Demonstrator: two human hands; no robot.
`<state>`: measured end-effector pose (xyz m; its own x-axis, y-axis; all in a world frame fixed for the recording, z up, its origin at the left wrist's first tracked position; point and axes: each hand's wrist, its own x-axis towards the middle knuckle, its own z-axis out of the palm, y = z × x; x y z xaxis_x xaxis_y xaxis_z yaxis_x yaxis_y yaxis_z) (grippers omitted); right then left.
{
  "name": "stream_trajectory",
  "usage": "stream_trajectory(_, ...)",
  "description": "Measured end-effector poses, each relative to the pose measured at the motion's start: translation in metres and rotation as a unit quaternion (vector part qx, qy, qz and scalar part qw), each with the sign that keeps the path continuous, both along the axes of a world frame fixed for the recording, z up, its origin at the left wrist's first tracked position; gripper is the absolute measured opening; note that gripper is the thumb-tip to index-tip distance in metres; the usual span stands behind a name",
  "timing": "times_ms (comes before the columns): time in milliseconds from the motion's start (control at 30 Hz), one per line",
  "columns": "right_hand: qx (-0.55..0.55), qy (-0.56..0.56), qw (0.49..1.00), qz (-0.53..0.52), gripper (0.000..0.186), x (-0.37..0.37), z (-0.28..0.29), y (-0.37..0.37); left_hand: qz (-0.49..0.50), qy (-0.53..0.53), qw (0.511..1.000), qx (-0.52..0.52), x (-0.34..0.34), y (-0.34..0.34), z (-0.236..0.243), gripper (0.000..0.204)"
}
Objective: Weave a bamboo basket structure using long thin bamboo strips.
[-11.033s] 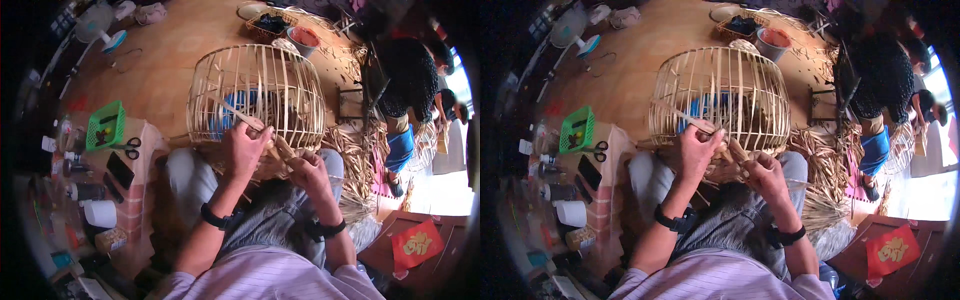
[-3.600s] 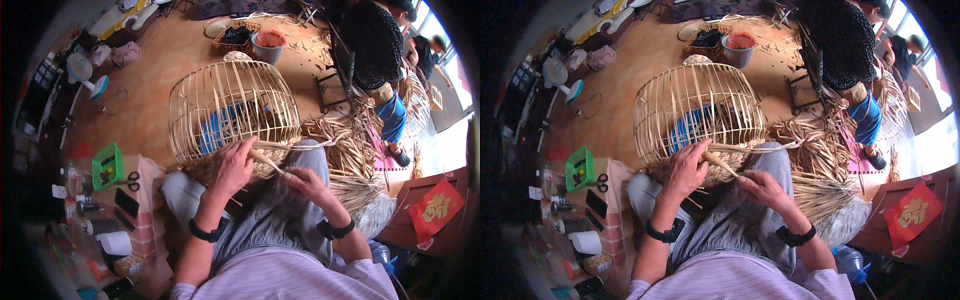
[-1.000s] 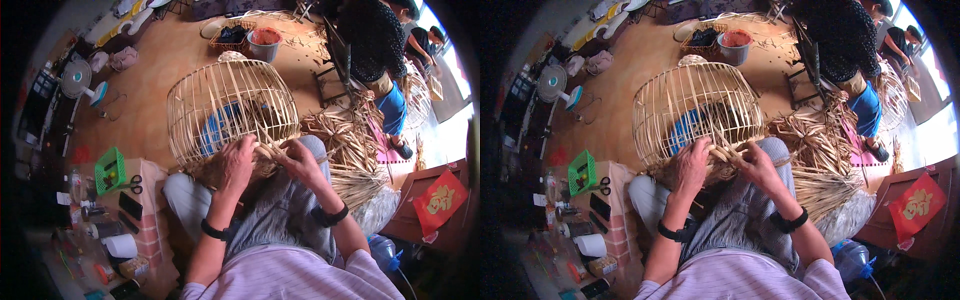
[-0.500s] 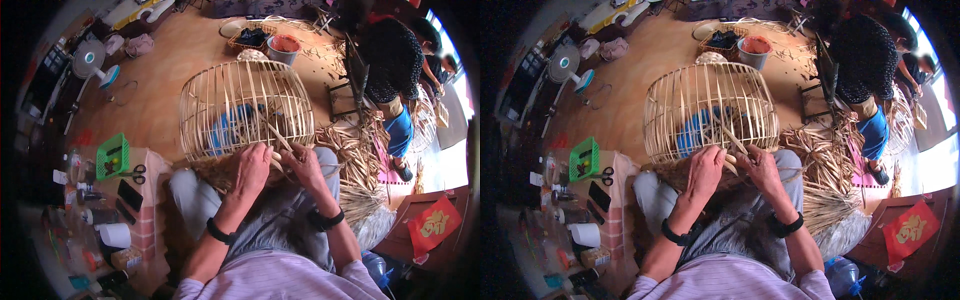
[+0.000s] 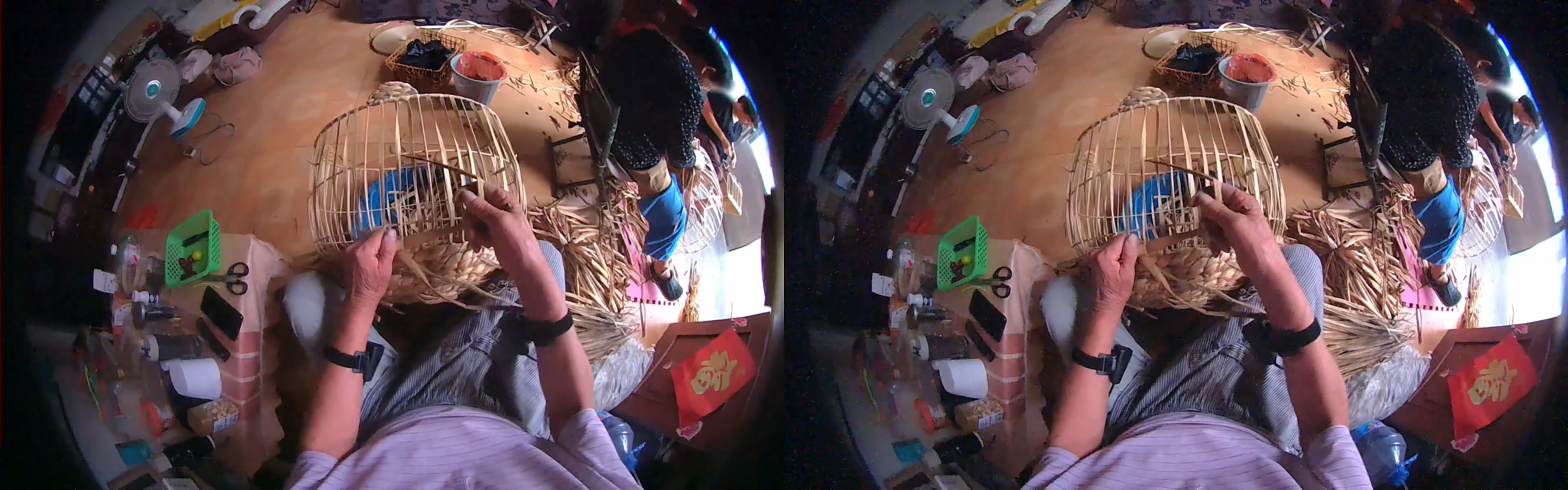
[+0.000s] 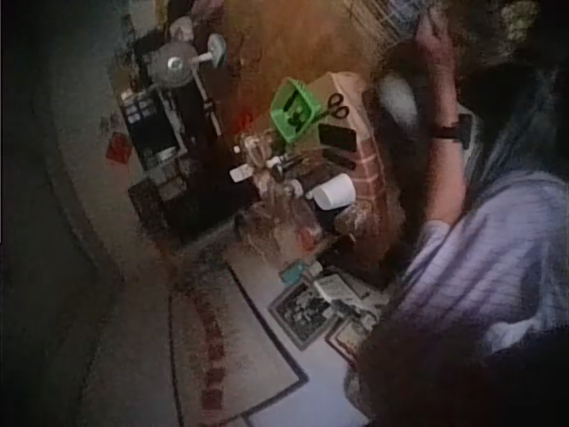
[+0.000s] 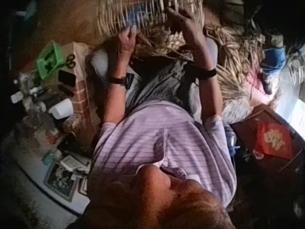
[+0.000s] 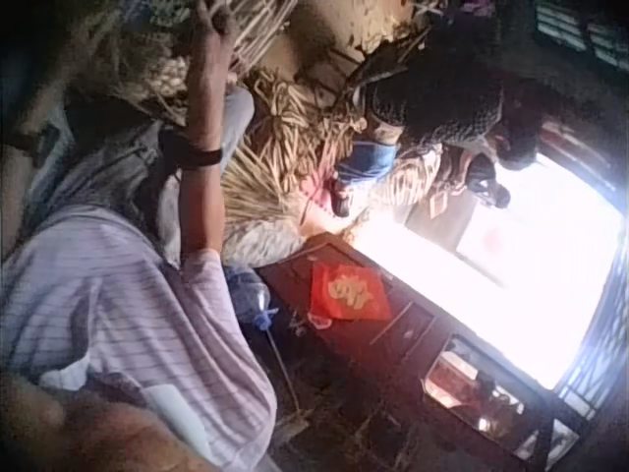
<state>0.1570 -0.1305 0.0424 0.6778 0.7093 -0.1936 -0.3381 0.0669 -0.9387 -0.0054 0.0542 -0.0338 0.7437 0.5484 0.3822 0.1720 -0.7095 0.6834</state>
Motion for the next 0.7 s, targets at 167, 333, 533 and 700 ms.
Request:
stream_trajectory(167, -0.191, -0.088, 0.971, 0.116, 0.032, -0.012, -0.06, -0.033, -0.079, -0.003, 0.988, -0.135, -0.008, 0.005, -0.001, 0.027)
stream_trajectory(333, -0.061, -0.029, 0.995, 0.079, 0.036, -0.027, -0.027, -0.068, -0.14, 0.018, 0.987, -0.071, -0.029, -0.001, 0.016, 0.048)
stream_trajectory(533, -0.058, -0.045, 0.996, 0.059, 0.028, 0.008, -0.022, -0.144, -0.062, 0.141, 0.982, -0.106, -0.027, -0.026, 0.033, 0.08)
stream_trajectory(700, -0.118, -0.02, 0.983, -0.137, 0.028, 0.047, -0.056, -0.257, -0.085, 0.146, 0.986, 0.012, -0.029, 0.0, 0.006, 0.067)
